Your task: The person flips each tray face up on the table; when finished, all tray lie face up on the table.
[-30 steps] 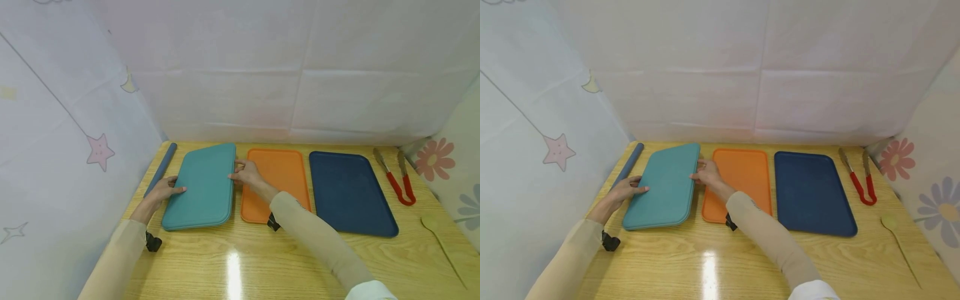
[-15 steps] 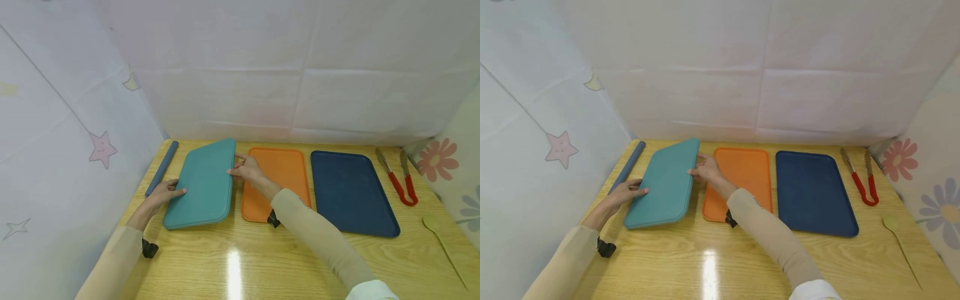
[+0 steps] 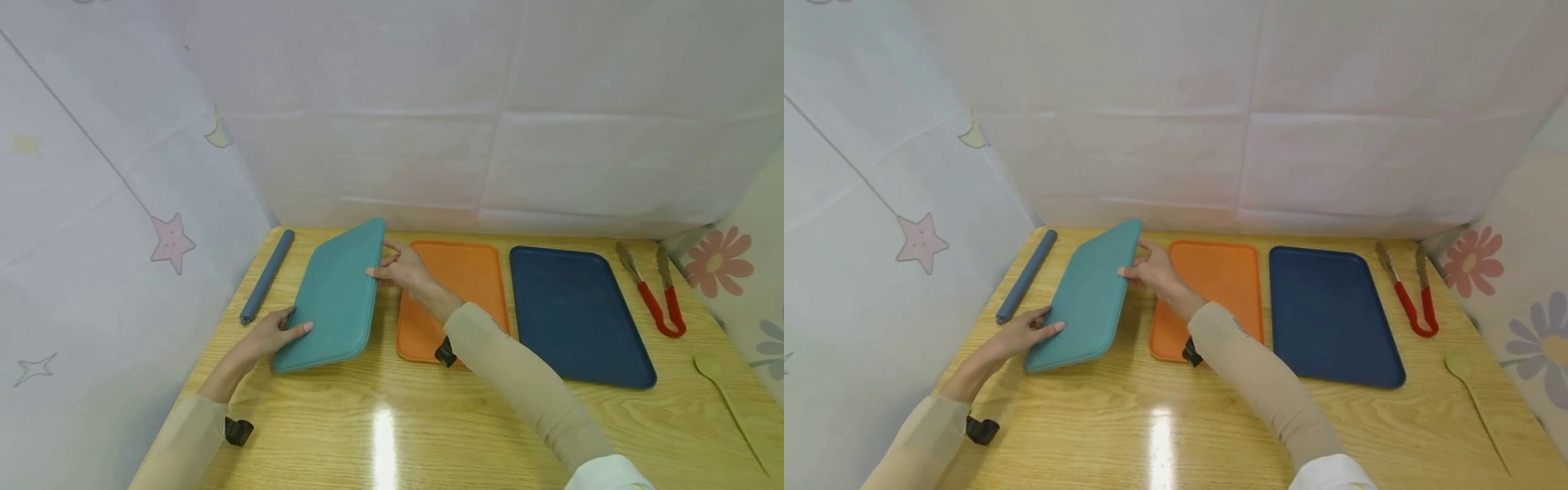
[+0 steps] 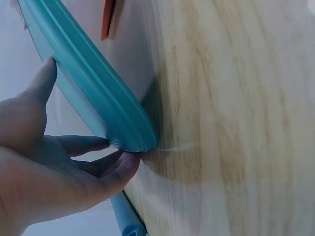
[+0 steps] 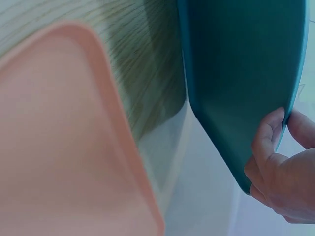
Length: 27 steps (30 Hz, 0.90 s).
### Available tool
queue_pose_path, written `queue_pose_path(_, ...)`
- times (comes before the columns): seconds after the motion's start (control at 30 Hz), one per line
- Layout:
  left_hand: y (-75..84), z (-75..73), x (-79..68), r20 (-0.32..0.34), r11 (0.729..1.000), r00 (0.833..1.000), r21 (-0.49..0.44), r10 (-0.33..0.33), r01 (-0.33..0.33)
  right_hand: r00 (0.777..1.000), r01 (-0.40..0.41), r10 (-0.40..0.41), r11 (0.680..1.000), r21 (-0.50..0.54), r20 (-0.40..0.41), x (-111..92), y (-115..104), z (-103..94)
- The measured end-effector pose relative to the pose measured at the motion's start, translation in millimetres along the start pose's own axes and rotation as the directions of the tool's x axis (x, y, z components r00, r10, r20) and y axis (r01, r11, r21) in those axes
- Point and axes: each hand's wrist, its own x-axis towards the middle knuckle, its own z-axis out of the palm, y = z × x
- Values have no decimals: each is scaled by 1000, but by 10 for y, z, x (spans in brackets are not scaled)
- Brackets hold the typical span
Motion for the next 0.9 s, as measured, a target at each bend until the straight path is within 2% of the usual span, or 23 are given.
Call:
queue_pose_path(0.1, 28, 39, -78, 18, 1000, 1000, 25, 8, -8, 1000, 0, 0, 1000, 14, 12, -19, -41, 2)
queue_pose_path(0.3, 48, 67, -254, 72, 1000, 997, 6, -1, 0, 1000, 2, -3, 999, 43, 19, -46, -102, 21)
queue_pose_path(0.6, 48, 108, -406, 118, 994, 988, -51, 101, -96, 1000, 7, -8, 994, 112, 4, -64, -170, 64)
queue_pose_path(0.8, 113, 197, -460, 63, 991, 989, -40, 130, -128, 1000, 8, -8, 992, 126, -1, -81, -208, 66)
queue_pose_path(0.9, 155, 243, -483, 15, 990, 990, 18, 139, -139, 1000, 6, -6, 991, 132, 0, -87, -223, 65)
